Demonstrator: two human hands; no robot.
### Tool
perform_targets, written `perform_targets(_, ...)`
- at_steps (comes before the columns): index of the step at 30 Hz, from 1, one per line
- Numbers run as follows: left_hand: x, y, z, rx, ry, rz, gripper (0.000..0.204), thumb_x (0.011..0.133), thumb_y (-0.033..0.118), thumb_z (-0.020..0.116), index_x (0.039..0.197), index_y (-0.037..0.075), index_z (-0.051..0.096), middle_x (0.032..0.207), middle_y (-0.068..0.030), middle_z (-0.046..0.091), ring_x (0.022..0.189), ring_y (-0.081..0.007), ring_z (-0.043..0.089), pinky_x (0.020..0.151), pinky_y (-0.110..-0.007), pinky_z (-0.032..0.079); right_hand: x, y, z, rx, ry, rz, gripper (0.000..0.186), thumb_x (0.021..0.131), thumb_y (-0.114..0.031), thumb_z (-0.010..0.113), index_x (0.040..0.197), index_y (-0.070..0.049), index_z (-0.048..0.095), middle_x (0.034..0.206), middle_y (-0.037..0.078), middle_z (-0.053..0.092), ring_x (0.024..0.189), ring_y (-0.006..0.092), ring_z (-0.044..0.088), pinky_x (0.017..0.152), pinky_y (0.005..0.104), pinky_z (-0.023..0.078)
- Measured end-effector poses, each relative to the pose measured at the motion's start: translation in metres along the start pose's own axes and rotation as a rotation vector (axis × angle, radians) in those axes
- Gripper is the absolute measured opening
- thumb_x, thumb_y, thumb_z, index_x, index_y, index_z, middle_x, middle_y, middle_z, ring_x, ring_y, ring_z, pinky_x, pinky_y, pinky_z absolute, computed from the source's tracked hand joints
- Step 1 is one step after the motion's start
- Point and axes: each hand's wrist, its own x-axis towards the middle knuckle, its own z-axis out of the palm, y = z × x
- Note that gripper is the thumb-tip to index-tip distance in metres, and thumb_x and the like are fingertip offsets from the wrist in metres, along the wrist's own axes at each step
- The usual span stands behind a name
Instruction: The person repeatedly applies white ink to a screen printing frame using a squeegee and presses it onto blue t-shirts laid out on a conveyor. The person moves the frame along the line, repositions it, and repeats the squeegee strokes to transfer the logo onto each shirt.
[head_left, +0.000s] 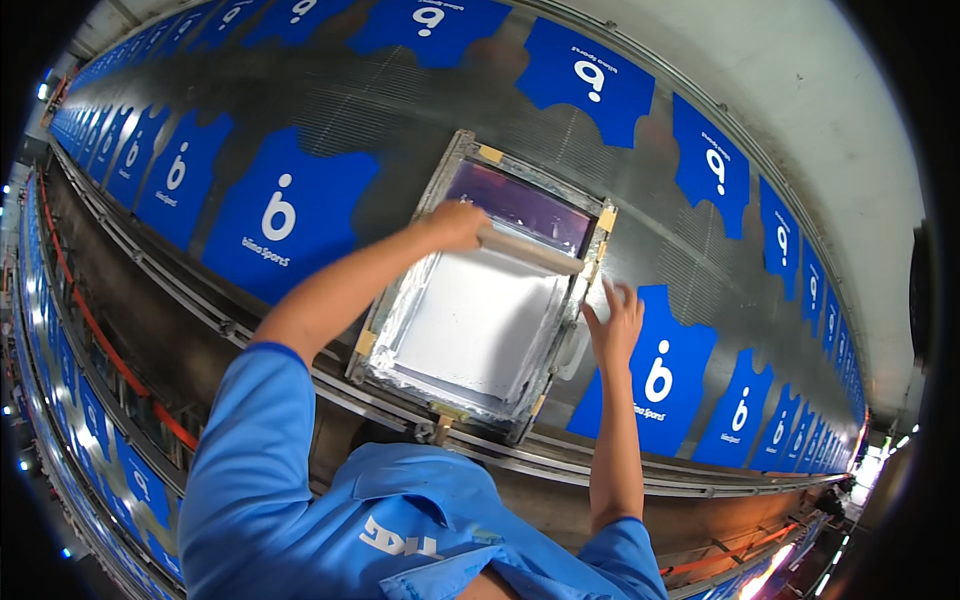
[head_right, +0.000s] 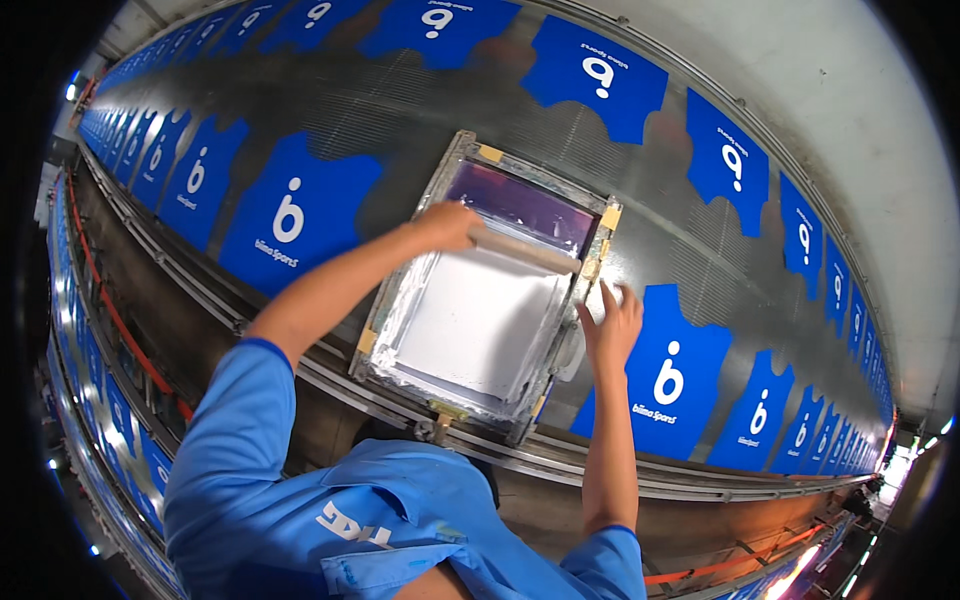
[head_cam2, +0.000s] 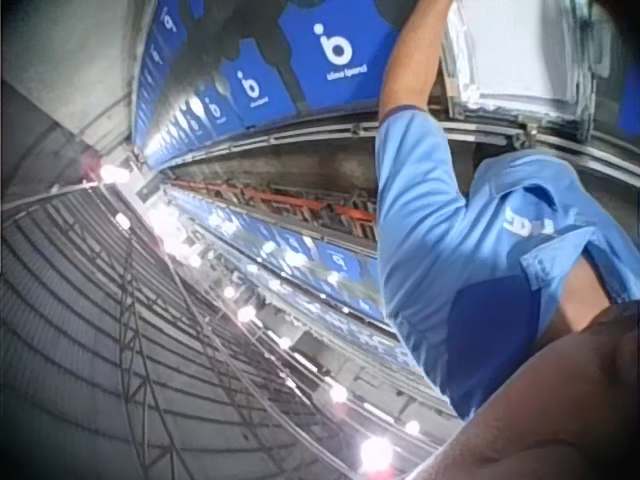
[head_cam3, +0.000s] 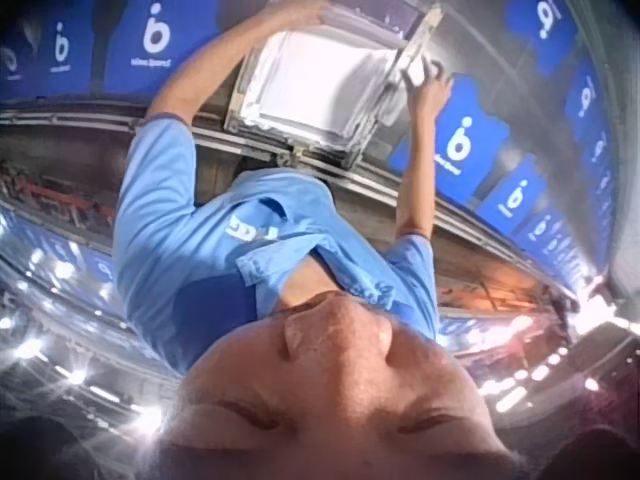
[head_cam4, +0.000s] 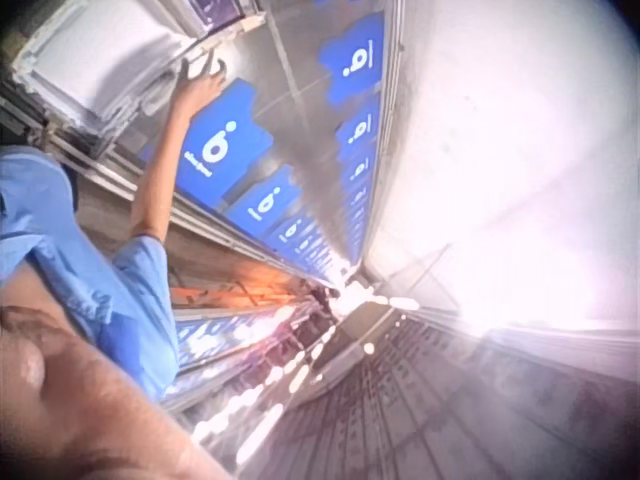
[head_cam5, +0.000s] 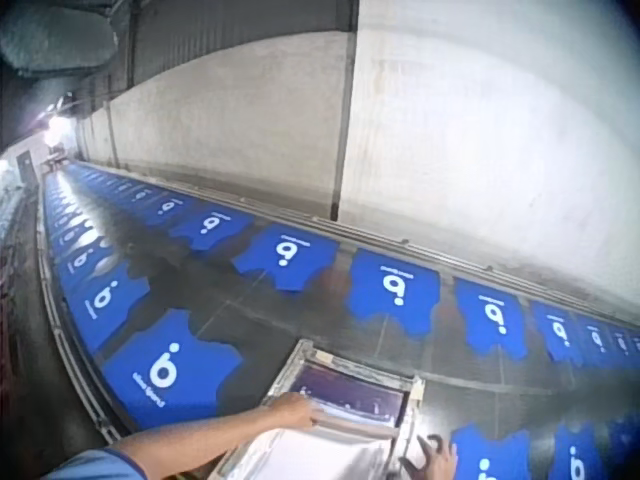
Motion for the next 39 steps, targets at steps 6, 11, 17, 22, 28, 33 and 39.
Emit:
perform_targets(6,0.069,-0.009,-0.022,0.003,-0.028,0.091,0.045,0.069,0.029,0.084,0.113,0.023,0.076,0.102,-0.0091,0.076,0.1,-0.0304,0.07,0.089,-0.044,0.055,0.124,-0.013,0.035,-0.037,-0.494,0.013,0.046,0.07,-0.04,0.085,0.107,-0.015,0.076,0.103,0.008,0.074,0.101,0.0274,0.063,0.089,0.0452,0.041)
perform_targets(11,0.042,-0.003,0.0,0.036,0.013,0.036,0.037,0.072,0.026,0.08,0.109,0.021,0.077,0.102,-0.0105,0.075,0.099,-0.0305,0.07,0.088,-0.043,0.055,0.096,-0.013,0.063,-0.02,-0.537,0.061,0.043,0.069,-0.044,0.085,0.092,-0.008,0.076,0.087,0.012,0.074,0.086,0.0327,0.069,0.081,0.0463,0.049)
perform_targets(17,-0.065,0.014,0.059,0.038,0.025,-0.02,0.03,0.074,0.02,0.075,0.104,0.024,0.078,0.098,-0.006,0.075,0.095,-0.028,0.07,0.084,-0.043,0.055,-0.022,-0.049,0.04,0.064,-0.45,0.023,0.025,0.072,-0.031,0.084,0.085,-0.01,0.076,0.082,0.009,0.072,0.085,0.0305,0.065,0.079,0.0424,0.05)
perform_targets(22,-0.178,0.015,0.152,-0.054,0.126,0.022,0.038,0.073,0.012,0.074,0.106,0.029,0.077,0.099,-0.0043,0.074,0.098,-0.026,0.069,0.083,-0.04,0.056,-0.134,-0.082,0.019,0.09,-0.337,-0.083,0.021,0.071,-0.016,0.08,0.092,-0.014,0.078,0.093,0.007,0.072,0.088,0.0286,0.065,0.08,0.0395,0.052)
perform_targets(28,-0.252,0.031,0.218,0.14,0.387,0.117,0.02,0.067,0.016,0.071,0.087,0.019,0.072,0.084,-0.0029,0.066,0.096,-0.0282,0.063,0.078,-0.043,0.047,-0.23,-0.1,0.017,0.066,-0.312,-0.01,0.023,0.084,-0.01,0.062,0.104,-0.011,0.072,0.098,0.01,0.068,0.101,0.0316,0.061,0.086,0.0435,0.047)
perform_targets(33,-0.285,0.053,0.157,0.099,0.01,0.077,0.018,0.07,0.016,0.073,0.088,0.015,0.074,0.087,-0.0036,0.071,0.098,-0.0264,0.063,0.078,-0.043,0.045,-0.235,-0.11,-0.032,0.031,-0.44,-0.103,0.035,0.07,-0.018,0.082,0.103,-0.014,0.072,0.1,0.004,0.067,0.105,0.0323,0.058,0.084,0.0474,0.043)
perform_targets(39,-0.101,-0.006,0.099,-0.217,0.087,0.085,0.012,0.066,0.015,0.076,0.078,0.011,0.073,0.073,-0.0124,0.071,0.075,-0.033,0.07,0.069,-0.045,0.055,-0.034,-0.061,0.012,0.161,-0.621,-0.07,0.027,0.079,-0.023,0.079,0.091,-0.001,0.07,0.08,0.017,0.067,0.075,0.0381,0.064,0.068,0.0512,0.049)
